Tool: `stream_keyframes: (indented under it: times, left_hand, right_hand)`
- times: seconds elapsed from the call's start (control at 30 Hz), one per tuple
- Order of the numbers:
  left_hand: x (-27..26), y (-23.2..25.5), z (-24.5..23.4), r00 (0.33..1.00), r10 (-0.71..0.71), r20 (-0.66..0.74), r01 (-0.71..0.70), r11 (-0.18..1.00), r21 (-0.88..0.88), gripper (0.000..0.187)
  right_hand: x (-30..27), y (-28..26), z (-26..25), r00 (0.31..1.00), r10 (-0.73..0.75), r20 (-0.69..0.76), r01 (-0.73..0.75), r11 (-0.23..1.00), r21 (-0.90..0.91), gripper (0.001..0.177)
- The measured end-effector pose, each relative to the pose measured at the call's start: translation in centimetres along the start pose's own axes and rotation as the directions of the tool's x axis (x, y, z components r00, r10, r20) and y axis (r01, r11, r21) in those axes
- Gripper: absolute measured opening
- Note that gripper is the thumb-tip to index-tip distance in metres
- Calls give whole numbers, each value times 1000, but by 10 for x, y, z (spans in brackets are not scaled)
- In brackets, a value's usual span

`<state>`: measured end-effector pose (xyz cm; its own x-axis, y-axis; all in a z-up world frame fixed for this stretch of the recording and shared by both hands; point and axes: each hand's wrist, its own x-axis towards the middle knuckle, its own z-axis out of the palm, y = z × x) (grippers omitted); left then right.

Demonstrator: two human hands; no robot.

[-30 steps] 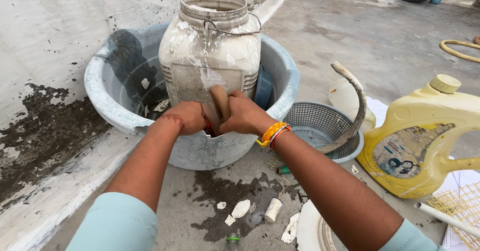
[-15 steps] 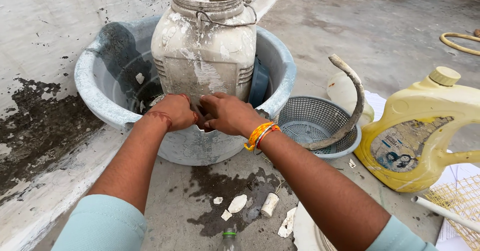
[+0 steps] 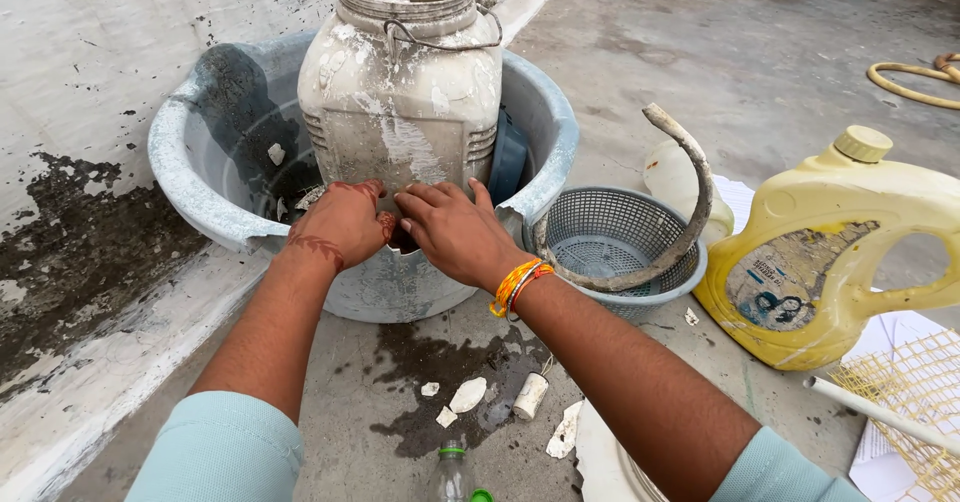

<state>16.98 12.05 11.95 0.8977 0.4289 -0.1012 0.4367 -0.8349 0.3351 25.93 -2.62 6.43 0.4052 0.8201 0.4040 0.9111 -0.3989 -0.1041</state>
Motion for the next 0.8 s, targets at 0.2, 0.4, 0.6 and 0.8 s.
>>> stream_keyframes:
  times: [0.2,0.4,0.6,0.8]
  left_hand:
    - [3,-25,20,925,274,-264,-292,956,-31,40]
    - [-20,-21,45,702,440,-559,-463,879,110,46]
    - [-64,-14,69,578,476,-663,-478,856,198,44]
    - [-100,-1,77,628,450,-635,-486,864,133,49]
  right_hand:
    - [-17,-13,-5,999,-51,-12,50,998,-43,43]
    - [-37,-27,-17,994,-99,-38,93,986,-137,46]
    - [-69,-30,-26,974,-225,3,216,930,-298,46]
    - [-98,-8,-34,970,-244,11,235,921,-310,54]
